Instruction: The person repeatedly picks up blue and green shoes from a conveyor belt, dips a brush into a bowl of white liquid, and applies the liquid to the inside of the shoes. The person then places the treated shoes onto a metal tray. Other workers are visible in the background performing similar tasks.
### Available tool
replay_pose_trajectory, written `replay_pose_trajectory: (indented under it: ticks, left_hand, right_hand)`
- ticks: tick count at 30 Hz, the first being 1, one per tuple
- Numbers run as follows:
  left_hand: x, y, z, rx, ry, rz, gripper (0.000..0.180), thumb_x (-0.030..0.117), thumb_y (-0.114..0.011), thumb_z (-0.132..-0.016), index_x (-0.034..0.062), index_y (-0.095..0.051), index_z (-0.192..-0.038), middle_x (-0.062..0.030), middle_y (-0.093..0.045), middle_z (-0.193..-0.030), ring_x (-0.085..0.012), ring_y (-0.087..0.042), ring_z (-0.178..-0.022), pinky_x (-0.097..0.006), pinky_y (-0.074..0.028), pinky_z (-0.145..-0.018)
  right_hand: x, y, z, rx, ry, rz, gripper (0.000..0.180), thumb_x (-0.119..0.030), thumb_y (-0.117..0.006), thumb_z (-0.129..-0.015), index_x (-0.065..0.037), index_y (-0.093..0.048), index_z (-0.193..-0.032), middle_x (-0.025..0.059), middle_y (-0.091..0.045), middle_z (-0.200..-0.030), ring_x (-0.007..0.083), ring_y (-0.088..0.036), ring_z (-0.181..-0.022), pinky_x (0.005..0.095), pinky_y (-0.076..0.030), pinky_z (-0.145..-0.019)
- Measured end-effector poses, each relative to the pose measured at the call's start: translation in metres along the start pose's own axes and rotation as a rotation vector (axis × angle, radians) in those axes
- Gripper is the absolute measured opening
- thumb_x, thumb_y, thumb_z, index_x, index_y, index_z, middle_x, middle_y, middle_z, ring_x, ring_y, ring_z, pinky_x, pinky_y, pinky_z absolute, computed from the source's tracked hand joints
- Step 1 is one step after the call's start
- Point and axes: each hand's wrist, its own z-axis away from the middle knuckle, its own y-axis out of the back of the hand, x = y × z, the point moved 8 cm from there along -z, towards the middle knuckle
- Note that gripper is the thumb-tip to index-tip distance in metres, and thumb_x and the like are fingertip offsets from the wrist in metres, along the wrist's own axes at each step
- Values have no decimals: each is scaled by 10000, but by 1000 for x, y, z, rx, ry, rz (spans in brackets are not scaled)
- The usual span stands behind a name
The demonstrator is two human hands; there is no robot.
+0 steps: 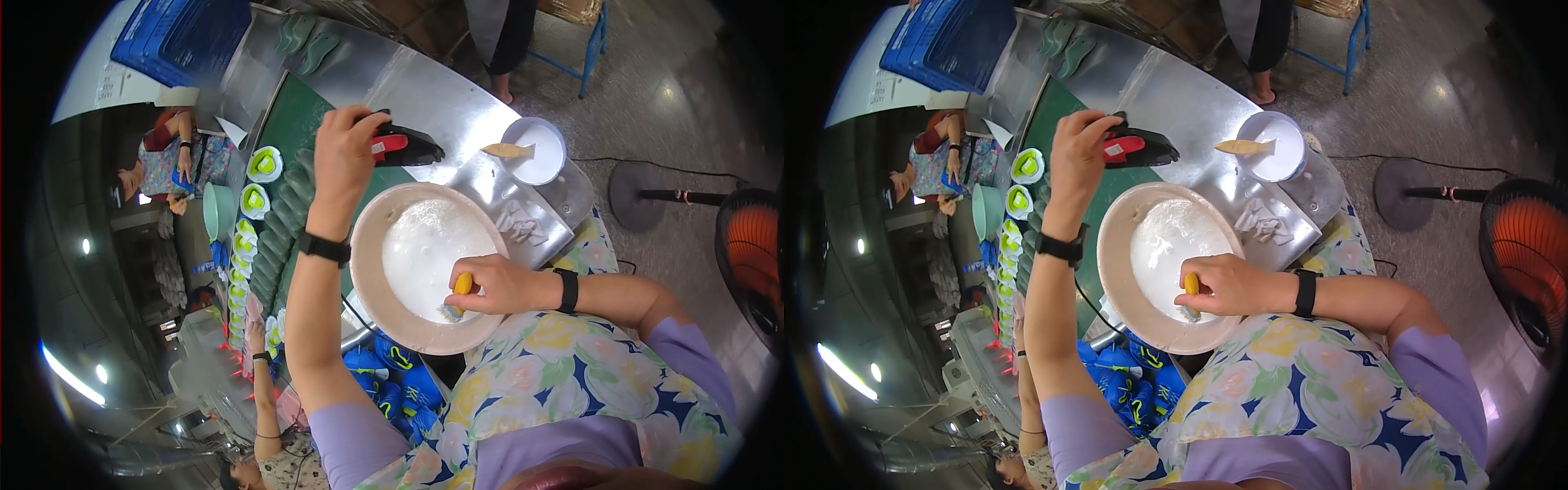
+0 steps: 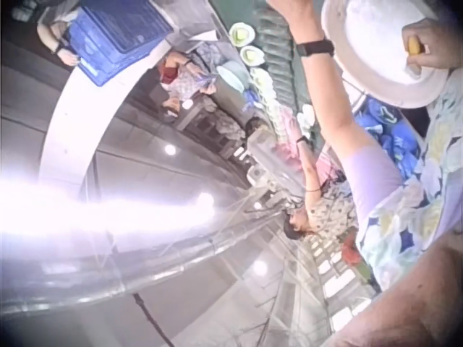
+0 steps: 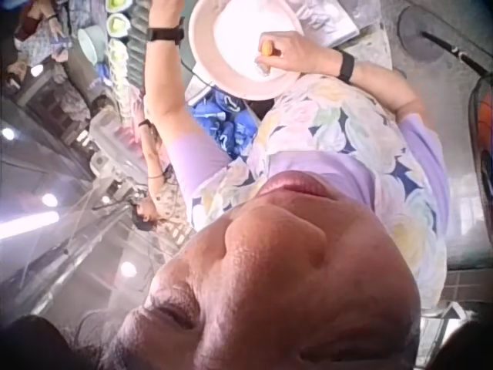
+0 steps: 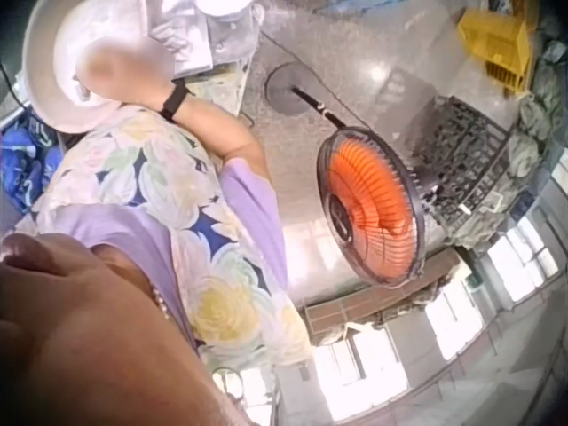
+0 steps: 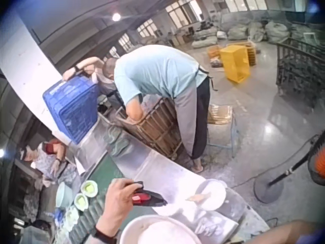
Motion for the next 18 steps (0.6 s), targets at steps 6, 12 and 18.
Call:
replay_pose_trajectory:
  ticks: [6, 12, 18]
  left_hand:
    - [44, -81, -17, -227, -279, 18, 325, 8, -655, -737, 103, -753, -1032, -68, -680, -1150, -287, -604, -1107, -403, -453, -944]
    - [48, -82, 9, -224, -220, 139, 608, -107, -562, -743, 118, -606, -1306, -151, -611, -1289, -330, -581, -1178, -420, -438, -1022]
    - [-5, 83, 112, -15, 143, 20, 358, 25, -589, -850, 79, -646, -1199, -192, -683, -1066, -379, -652, -958, -422, -535, -832]
  right_hand:
    - [0, 4, 1, 9, 0, 7, 259, -217, -771, -863, -40, -588, -910, 92, -652, -793, 173, -648, -662, 281, -517, -588]
    - [-3, -1, -2, 82, 41, -1, 200, -184, -746, -867, -41, -609, -895, 88, -648, -755, 180, -640, -638, 310, -504, -602]
    - [6, 0, 0, 109, -3, 60, 136, -99, -732, -863, -25, -632, -919, 77, -667, -829, 147, -645, -755, 274, -497, -682]
